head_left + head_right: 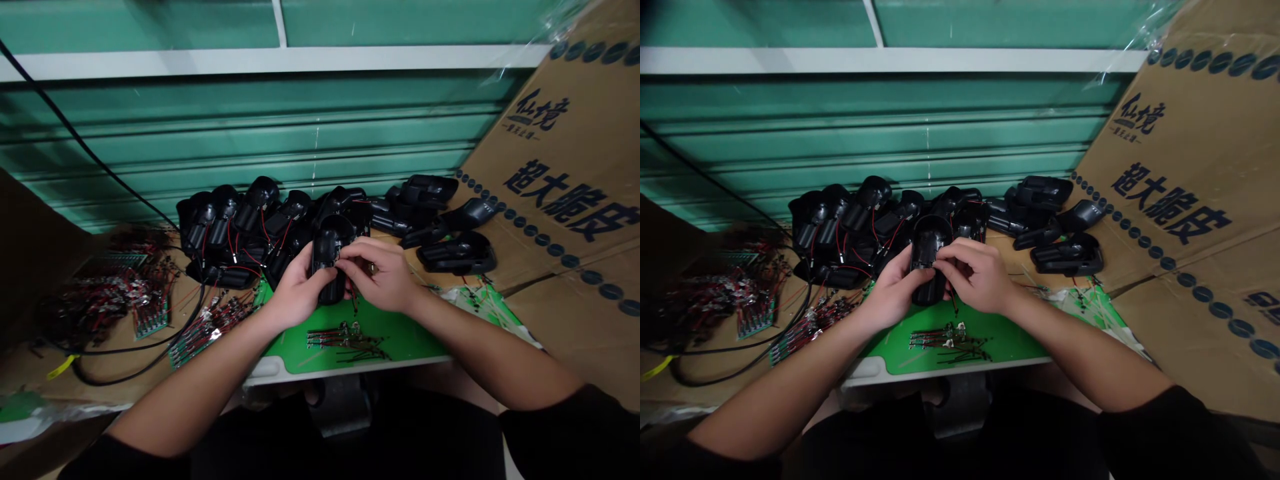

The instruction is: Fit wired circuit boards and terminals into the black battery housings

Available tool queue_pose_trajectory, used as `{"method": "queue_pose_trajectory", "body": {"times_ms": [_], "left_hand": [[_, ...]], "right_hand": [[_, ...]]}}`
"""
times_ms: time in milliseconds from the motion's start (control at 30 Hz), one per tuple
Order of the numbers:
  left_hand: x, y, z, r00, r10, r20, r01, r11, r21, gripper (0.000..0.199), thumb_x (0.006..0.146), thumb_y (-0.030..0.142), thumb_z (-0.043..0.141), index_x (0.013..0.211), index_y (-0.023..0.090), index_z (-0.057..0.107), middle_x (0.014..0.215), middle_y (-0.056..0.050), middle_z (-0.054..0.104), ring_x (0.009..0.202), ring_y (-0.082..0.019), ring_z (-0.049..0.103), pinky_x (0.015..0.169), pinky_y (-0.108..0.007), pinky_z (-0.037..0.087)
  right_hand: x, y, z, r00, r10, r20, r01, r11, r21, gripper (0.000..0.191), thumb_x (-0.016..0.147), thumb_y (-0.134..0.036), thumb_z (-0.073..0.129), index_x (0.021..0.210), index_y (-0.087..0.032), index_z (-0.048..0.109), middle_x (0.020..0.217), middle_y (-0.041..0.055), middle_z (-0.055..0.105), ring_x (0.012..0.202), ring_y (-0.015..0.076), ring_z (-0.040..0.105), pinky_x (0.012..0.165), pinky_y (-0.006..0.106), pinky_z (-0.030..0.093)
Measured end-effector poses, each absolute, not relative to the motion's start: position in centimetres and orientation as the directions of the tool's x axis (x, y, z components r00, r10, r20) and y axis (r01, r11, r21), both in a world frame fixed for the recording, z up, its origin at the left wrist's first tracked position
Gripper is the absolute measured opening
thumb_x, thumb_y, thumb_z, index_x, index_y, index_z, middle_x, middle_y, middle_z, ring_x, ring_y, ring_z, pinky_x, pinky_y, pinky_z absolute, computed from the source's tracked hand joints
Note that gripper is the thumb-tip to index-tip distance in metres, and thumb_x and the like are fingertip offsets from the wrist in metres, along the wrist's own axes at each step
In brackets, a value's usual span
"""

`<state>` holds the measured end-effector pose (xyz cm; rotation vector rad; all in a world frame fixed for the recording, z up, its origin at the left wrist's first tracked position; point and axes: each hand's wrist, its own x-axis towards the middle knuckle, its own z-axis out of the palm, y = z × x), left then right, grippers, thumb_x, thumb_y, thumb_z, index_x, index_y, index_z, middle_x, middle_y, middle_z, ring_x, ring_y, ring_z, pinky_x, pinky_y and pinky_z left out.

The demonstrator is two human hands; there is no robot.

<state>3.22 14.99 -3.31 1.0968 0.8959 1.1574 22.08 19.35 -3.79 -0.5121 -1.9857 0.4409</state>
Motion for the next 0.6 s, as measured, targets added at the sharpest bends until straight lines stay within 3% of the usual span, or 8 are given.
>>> {"method": "queue_pose_trajectory", "body": {"times_ms": [233, 433, 600], "left_hand": [[3.25, 15.10, -3.37, 0.189, 0.982, 0.014, -0.230, 0.031, 0.973, 0.041, 0.082, 0.030, 0.081, 0.115, 0.013, 0.062, 0.103, -0.006, 0.073, 0.083, -0.014, 0.069, 0.077, -0.029, 0.062], [3.54, 15.01, -3.23, 0.207, 0.978, -0.007, -0.245, 0.059, 0.968, 0.045, 0.084, 0.032, 0.080, 0.120, 0.015, 0.057, 0.101, -0.004, 0.076, 0.074, -0.014, 0.070, 0.070, -0.028, 0.059], [3.55, 14.96, -3.18, 0.216, 0.976, 0.024, -0.260, 0.034, 0.965, 0.039, 0.086, 0.035, 0.079, 0.112, 0.016, 0.057, 0.093, -0.002, 0.074, 0.070, -0.012, 0.068, 0.071, -0.028, 0.059]], "right_hand": [[22.17, 19.29, -3.82, -0.421, 0.529, 0.737, 0.181, 0.845, -0.504, 0.012, 0.107, -0.020, 0.067, 0.103, -0.013, 0.075, 0.087, 0.0032, 0.069, 0.066, 0.0047, 0.061, 0.061, 0.019, 0.050], [22.15, 19.29, -3.91, -0.437, 0.517, 0.736, 0.161, 0.850, -0.502, 0.010, 0.108, -0.017, 0.066, 0.104, -0.012, 0.074, 0.088, 0.0020, 0.067, 0.062, 0.0021, 0.062, 0.060, 0.017, 0.050], [22.27, 19.37, -3.77, -0.446, 0.511, 0.735, 0.184, 0.856, -0.484, 0.012, 0.108, -0.019, 0.065, 0.102, -0.013, 0.075, 0.086, 0.0026, 0.067, 0.064, 0.0039, 0.060, 0.061, 0.019, 0.050]]}}
